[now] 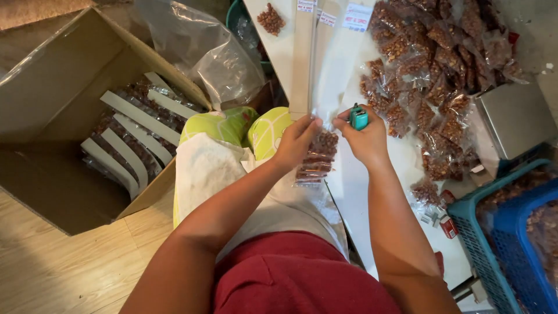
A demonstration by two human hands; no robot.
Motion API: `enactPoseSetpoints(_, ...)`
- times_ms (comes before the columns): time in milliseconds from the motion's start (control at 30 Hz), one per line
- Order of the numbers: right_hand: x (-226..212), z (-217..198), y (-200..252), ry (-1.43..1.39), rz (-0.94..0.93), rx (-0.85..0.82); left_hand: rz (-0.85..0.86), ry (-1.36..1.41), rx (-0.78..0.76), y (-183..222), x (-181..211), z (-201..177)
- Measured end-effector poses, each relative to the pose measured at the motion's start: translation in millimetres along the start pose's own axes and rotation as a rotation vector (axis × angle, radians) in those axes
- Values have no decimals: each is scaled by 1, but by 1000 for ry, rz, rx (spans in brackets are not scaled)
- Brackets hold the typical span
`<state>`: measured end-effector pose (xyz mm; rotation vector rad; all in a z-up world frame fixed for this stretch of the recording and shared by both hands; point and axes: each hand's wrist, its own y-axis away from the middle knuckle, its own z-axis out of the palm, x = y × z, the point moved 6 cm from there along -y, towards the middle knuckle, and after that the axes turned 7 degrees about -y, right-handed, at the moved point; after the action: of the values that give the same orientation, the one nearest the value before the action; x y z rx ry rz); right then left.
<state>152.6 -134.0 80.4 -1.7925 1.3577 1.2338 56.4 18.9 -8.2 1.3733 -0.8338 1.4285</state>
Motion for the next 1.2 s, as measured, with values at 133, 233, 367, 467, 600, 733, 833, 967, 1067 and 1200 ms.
enactPoseSetpoints(133, -28, -6, 13, -105, 23, 59, 45, -164, 1, 21, 49, 2)
enactPoseSetpoints(233, -17, -13, -11, -710, 90, 445, 110, -223, -6, 29, 76, 3)
enactPoseSetpoints(367, -37, 4, -23, -881, 98, 558, 122, -301, -14, 38, 93, 8)
enactPoseSetpoints(467, -46, 25, -29, -932, 264, 470, 104, -317, -41, 44, 102, 10)
enactPoseSetpoints(600, 14, 37, -60, -1110, 298, 469, 47, -400, -35, 53, 111, 10)
enactPoseSetpoints(733, 23, 64, -70, -847, 272, 369, -199, -302, 103, 30, 61, 0)
enactPoseSetpoints(833, 93, 71, -111, 148, 249, 165, -371, -177, 195, -5, -43, -24)
enactPoseSetpoints(967, 116, 31, -126, 688, 108, 84, -344, -181, 201, 4, -18, -32)
enactPoseSetpoints(1067, 94, 14, -117, 1153, -526, 332, -338, -125, 201, 5, 4, -29)
enactPoseSetpoints(1200, 54, -20, -99, 654, -365, 346, -317, -184, 200, -4, 1, -33)
